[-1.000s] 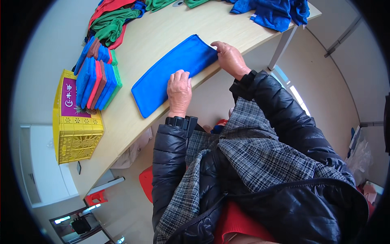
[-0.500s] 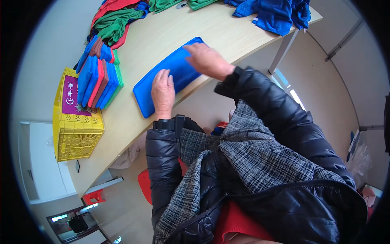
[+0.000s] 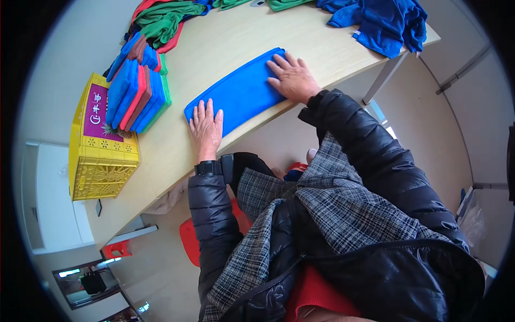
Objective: The person folds a blue cloth by hand on a table and places it onto a stack, then spreads out and folds a green cloth before adding it to the stack.
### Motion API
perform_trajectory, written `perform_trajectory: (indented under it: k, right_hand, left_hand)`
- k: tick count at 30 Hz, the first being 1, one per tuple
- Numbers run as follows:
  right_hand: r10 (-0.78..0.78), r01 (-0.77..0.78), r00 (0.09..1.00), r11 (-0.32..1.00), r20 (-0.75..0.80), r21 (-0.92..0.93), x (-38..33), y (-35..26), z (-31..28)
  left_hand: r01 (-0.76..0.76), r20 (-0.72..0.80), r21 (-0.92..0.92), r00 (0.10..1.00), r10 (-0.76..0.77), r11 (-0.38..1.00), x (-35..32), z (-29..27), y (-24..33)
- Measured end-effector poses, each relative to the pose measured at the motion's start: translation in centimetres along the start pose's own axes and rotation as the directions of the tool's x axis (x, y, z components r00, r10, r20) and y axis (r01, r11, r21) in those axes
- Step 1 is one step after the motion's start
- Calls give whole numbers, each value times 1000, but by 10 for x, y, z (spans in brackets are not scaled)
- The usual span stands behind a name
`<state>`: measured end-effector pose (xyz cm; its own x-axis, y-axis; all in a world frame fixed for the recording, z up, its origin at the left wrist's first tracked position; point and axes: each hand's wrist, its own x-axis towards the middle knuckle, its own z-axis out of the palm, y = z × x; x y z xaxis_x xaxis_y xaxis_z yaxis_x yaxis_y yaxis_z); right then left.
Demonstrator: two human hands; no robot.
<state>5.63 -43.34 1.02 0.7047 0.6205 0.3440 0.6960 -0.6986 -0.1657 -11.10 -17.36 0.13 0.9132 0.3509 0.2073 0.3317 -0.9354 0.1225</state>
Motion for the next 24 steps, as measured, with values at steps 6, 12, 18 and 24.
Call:
perform_trajectory:
  k: [6, 12, 18, 24]
  right_hand:
    - [71, -66, 996, 993, 49, -95, -7, 21, -9]
    - [-57, 53, 997, 996, -45, -71, 7, -18, -24]
    - [-74, 79, 996, 992, -55, 94, 26, -48, -5]
    - [-97, 97, 995, 995, -4, 27, 21, -35, 8]
  left_hand:
    - [29, -26, -59, 999, -31, 998, -10, 1, -19]
    - [60, -86, -34, 994, -63, 998, -14, -13, -11]
    - [-32, -94, -9, 995, 31, 999, 14, -14, 9]
    - [38, -58, 0, 998, -37, 999, 12, -5, 12]
